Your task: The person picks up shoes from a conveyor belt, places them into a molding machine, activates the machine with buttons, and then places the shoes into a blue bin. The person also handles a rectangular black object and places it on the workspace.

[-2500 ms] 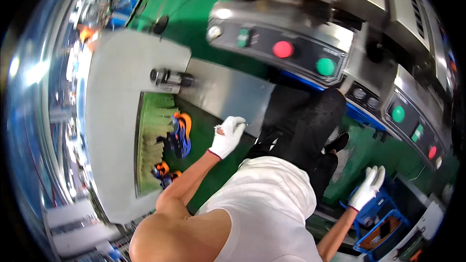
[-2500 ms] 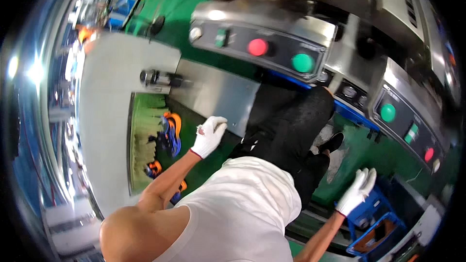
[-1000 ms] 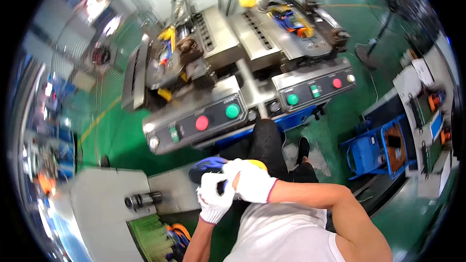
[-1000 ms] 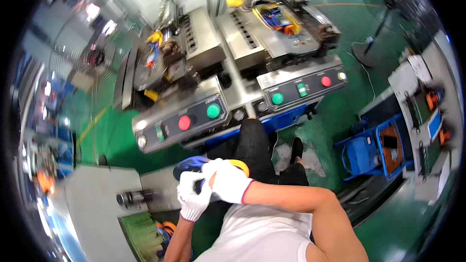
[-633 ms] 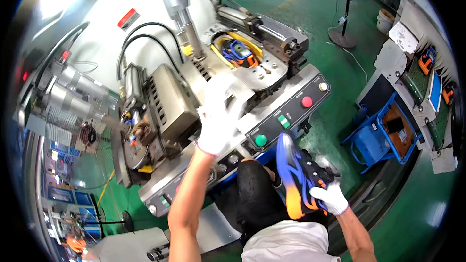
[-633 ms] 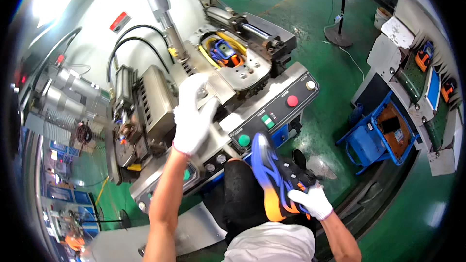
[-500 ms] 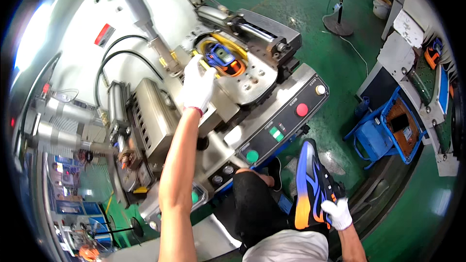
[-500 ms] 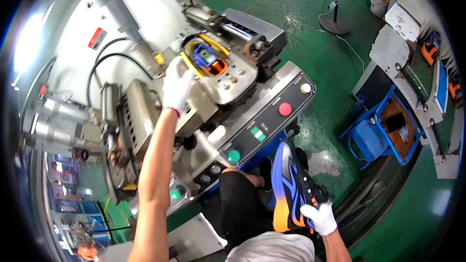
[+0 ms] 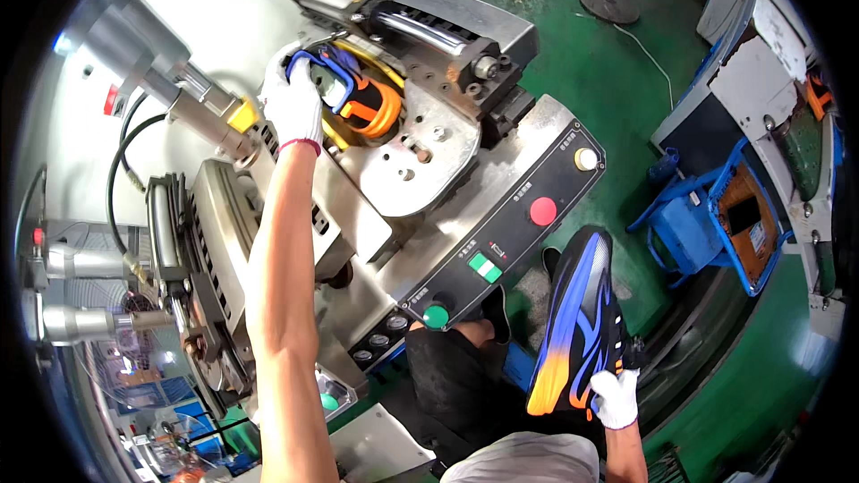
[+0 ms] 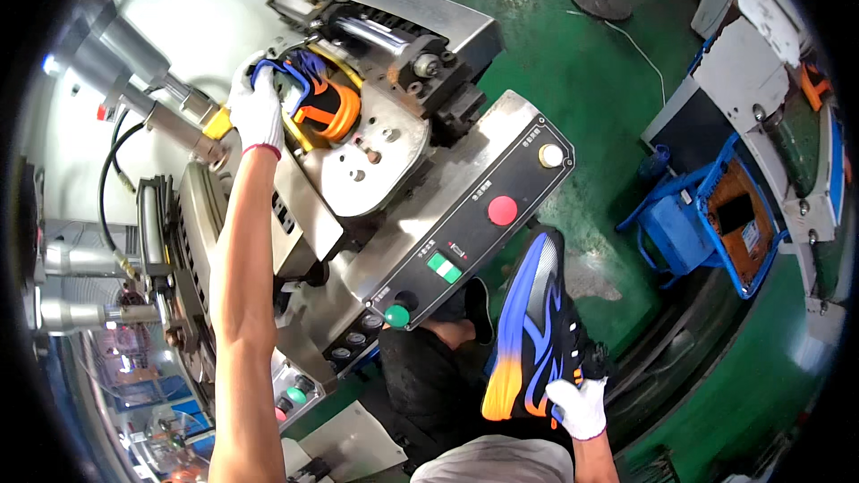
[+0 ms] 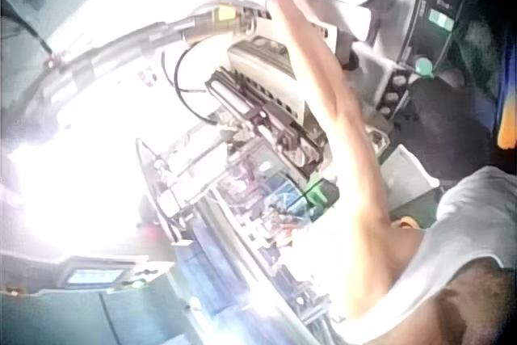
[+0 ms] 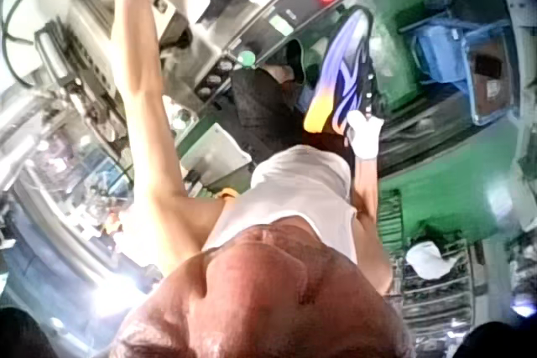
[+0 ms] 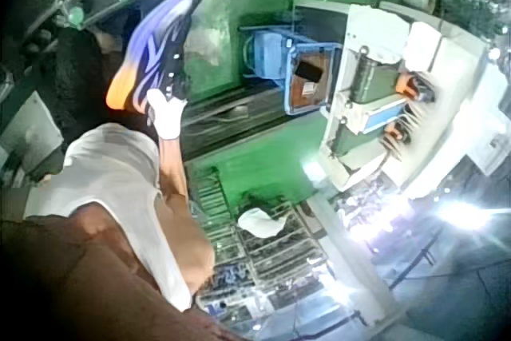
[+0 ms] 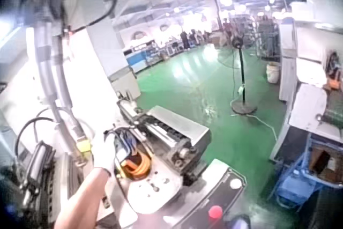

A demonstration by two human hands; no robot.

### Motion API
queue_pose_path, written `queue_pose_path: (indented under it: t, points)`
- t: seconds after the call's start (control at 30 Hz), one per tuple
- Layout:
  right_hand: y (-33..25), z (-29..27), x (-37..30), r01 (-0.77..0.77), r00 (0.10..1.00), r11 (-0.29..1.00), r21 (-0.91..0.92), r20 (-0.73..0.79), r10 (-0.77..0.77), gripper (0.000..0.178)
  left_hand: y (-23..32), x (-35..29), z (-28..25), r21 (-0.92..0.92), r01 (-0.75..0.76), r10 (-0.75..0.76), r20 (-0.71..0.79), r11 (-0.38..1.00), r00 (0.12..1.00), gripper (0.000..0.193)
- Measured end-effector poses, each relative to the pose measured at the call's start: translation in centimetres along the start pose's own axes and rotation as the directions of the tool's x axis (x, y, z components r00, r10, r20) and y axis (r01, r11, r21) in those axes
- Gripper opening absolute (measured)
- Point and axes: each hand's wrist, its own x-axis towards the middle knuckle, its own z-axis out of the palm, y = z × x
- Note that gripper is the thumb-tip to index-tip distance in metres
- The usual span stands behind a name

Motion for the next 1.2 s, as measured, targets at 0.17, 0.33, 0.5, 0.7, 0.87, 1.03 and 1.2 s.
queue_pose_path:
  t: [0.17, 0.33, 0.5, 0.7, 0.87, 1.03, 1.2]
  points:
    - [-3.0, 3.0, 2.1, 0.265, 0.963, 0.964, 0.007, 0.049, -0.265, 0.067, 11.3, -5.9, -9.1, -0.408, -0.089, 0.018, -0.176, 0.909, 0.984, 0.025]
    - [-11.4, 11.8, 7.4, 0.571, 0.820, 0.802, -0.177, 0.175, -0.545, 0.031, 15.1, -18.9, -19.9, -0.513, -0.252, 0.308, 0.024, 0.820, 0.951, 0.022]
    - [-23.8, 28.8, 12.3, 0.622, 0.772, 0.271, -0.734, 0.518, -0.368, 0.053, 13.2, -32.2, -27.6, -0.576, 0.351, 0.143, 0.643, 0.738, 0.752, 0.041]
    - [-23.6, 47.4, 25.1, 0.688, 0.725, 0.042, -0.724, 0.686, -0.062, 0.050, 9.5, -45.3, -32.0, -0.197, 0.431, -0.107, 0.803, 0.880, 0.587, 0.041]
    - [-15.4, 51.5, 29.0, 0.597, 0.679, -0.459, -0.658, 0.719, -0.146, 0.055, 5.4, -51.7, -33.4, -0.321, 0.906, -0.244, 0.888, 0.274, 0.389, 0.070]
    - [-15.9, 50.8, 30.0, 0.578, 0.674, -0.522, -0.627, 0.727, -0.127, 0.065, 6.3, -47.3, -32.1, -0.396, 0.514, -0.079, 0.730, 0.761, 0.678, 0.056]
    - [-13.8, 46.1, 17.4, 0.703, 0.448, -0.418, -0.575, 0.815, -0.368, 0.068, 6.3, -47.5, -32.5, -0.390, 0.483, -0.050, 0.736, 0.784, 0.675, 0.055]
